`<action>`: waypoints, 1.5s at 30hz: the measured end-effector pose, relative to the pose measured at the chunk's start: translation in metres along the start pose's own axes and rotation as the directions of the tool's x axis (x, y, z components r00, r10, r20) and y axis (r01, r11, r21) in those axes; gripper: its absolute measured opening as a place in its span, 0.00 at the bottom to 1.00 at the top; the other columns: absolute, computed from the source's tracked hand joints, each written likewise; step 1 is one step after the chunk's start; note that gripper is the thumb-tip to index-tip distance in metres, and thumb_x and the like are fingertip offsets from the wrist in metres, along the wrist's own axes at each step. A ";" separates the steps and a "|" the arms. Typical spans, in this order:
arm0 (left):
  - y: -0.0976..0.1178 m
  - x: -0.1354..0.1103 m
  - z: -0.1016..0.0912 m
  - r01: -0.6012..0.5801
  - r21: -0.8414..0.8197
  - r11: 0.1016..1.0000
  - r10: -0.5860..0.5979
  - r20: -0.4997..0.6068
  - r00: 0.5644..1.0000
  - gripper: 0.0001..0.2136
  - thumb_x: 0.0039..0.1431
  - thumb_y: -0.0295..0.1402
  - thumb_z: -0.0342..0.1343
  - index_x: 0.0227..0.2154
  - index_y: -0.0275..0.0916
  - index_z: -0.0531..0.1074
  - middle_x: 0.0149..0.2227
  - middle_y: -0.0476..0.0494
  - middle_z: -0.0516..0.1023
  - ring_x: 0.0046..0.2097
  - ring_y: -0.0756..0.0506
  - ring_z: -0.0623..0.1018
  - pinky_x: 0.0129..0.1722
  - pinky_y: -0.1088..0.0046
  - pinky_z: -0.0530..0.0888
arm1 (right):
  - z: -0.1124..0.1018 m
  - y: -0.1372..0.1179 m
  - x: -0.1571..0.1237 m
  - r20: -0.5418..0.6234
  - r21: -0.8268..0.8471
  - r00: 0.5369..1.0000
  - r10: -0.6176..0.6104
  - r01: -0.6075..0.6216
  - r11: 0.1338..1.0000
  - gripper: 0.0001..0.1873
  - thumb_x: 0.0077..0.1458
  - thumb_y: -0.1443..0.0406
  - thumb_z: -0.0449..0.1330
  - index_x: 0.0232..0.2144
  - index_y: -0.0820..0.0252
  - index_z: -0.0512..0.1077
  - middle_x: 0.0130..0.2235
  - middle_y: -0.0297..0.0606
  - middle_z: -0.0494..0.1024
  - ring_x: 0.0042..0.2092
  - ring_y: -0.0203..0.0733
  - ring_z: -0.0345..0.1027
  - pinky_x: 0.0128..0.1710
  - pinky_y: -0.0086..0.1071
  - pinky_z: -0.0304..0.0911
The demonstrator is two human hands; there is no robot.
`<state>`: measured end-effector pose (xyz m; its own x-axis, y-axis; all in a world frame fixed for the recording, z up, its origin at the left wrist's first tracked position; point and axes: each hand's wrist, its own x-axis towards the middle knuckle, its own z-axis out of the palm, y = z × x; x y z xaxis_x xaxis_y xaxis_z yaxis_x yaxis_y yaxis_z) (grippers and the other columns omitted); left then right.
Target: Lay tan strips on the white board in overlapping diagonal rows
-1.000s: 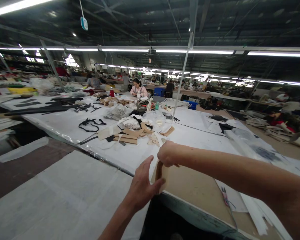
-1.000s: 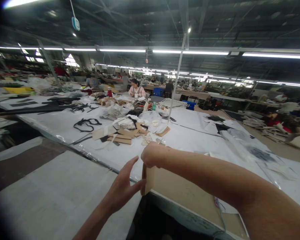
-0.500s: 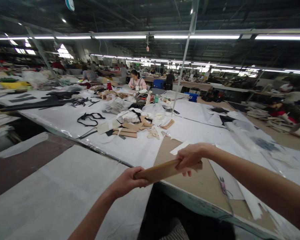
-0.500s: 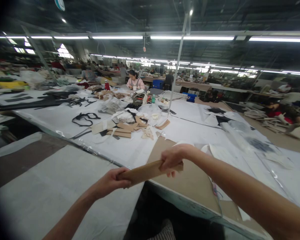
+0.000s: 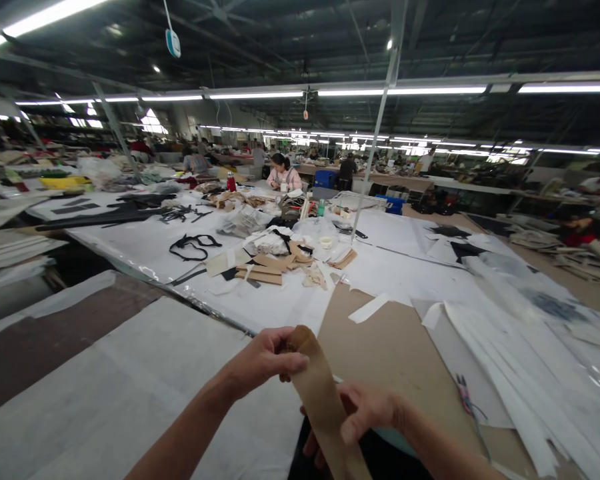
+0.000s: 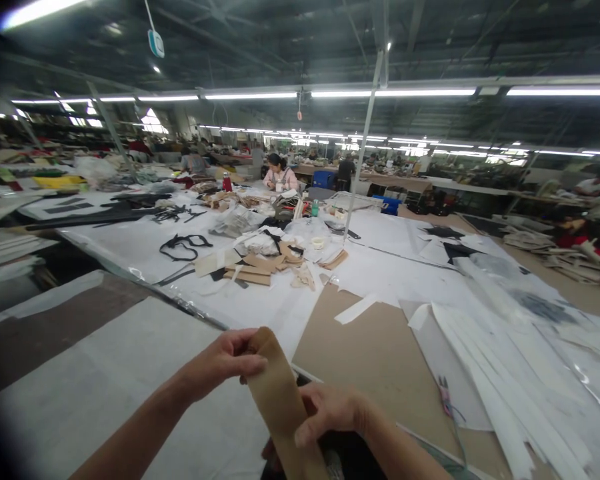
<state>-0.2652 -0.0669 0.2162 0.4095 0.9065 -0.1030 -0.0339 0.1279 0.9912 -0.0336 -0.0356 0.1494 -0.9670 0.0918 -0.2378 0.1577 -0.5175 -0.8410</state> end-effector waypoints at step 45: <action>-0.095 -0.229 0.040 -0.268 -0.237 0.934 -0.219 -0.971 0.094 0.20 0.46 0.48 0.62 0.35 0.37 0.70 0.20 0.52 0.70 0.16 0.54 0.64 0.13 0.79 0.58 | 0.147 0.054 0.228 0.424 -0.022 0.865 0.269 -0.287 0.958 0.21 0.44 0.56 0.67 0.33 0.70 0.75 0.29 0.47 0.78 0.27 0.40 0.72 0.32 0.34 0.64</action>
<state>-0.3198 -0.3030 0.1487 -0.8394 0.4482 -0.3074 -0.3572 -0.0286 0.9336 -0.2752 -0.1679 0.1214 -0.8786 -0.4207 -0.2261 0.4333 -0.5029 -0.7479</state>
